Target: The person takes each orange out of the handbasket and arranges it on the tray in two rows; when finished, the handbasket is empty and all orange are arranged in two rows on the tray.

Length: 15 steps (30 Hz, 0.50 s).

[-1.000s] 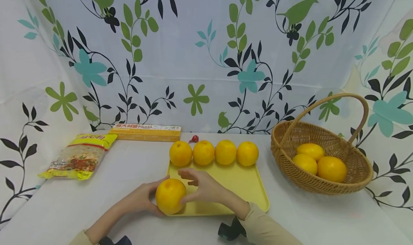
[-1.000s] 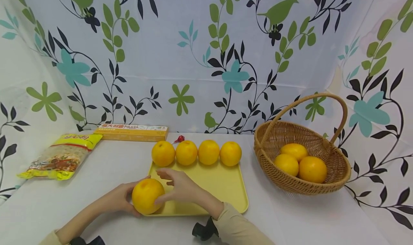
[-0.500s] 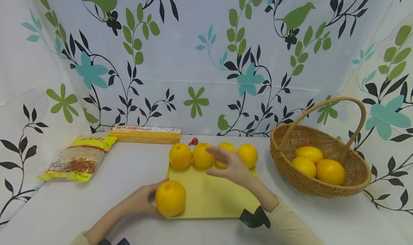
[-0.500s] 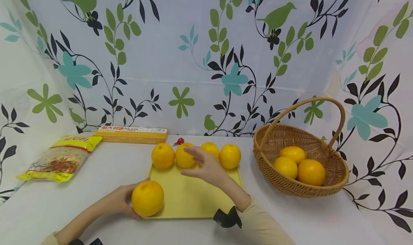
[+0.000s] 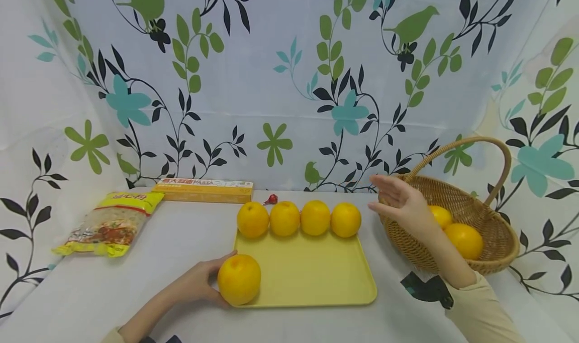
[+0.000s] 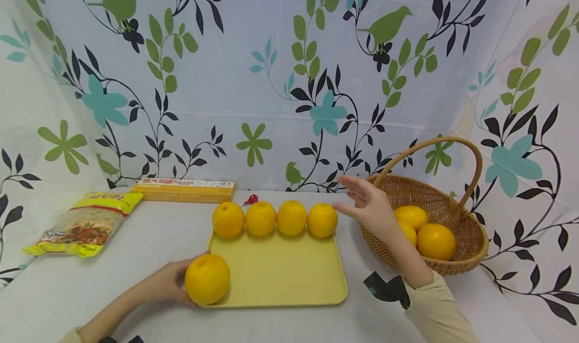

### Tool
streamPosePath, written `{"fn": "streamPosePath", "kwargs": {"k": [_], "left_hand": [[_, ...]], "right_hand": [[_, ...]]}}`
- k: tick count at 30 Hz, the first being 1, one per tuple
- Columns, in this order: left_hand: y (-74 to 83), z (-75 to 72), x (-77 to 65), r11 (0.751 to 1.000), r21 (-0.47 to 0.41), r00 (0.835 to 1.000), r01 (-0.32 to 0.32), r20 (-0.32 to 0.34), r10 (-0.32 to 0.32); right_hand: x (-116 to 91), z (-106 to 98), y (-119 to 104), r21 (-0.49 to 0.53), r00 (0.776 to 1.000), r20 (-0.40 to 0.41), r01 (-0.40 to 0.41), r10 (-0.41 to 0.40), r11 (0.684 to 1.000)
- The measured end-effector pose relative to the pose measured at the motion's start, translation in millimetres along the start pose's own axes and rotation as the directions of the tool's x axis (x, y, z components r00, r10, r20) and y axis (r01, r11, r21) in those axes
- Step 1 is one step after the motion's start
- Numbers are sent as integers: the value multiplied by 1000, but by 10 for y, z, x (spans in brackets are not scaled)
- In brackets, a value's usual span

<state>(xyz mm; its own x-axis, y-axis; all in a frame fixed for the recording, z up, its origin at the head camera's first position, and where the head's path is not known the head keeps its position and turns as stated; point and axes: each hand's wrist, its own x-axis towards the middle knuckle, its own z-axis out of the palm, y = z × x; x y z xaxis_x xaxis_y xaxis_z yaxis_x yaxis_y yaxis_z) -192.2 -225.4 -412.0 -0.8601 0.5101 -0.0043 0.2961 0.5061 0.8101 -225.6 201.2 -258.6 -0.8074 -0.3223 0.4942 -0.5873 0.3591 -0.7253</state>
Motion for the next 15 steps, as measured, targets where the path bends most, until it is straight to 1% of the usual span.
{"fn": "streamPosePath", "kwargs": {"k": [5,9,11,15], "left_hand": [[19,1,-1,1000,8,1000,9,-4,-9],[8,-3,-2,1000,5,1000,14,-1,-13],[4,2,-4,1000,2,1000,12,1,-12],[7,10,-1,1000,3,1000,5,0,-5]], "right_hand": [[-55,-336,58,-17,996,-77,-56,55,998],[-47,-574,72,14,989,-103,-102,103,995],[-50,-685,62,14,988,-109,-113,114,993],[-61,-850,9,-43,979,-134,-162,155,986]]}}
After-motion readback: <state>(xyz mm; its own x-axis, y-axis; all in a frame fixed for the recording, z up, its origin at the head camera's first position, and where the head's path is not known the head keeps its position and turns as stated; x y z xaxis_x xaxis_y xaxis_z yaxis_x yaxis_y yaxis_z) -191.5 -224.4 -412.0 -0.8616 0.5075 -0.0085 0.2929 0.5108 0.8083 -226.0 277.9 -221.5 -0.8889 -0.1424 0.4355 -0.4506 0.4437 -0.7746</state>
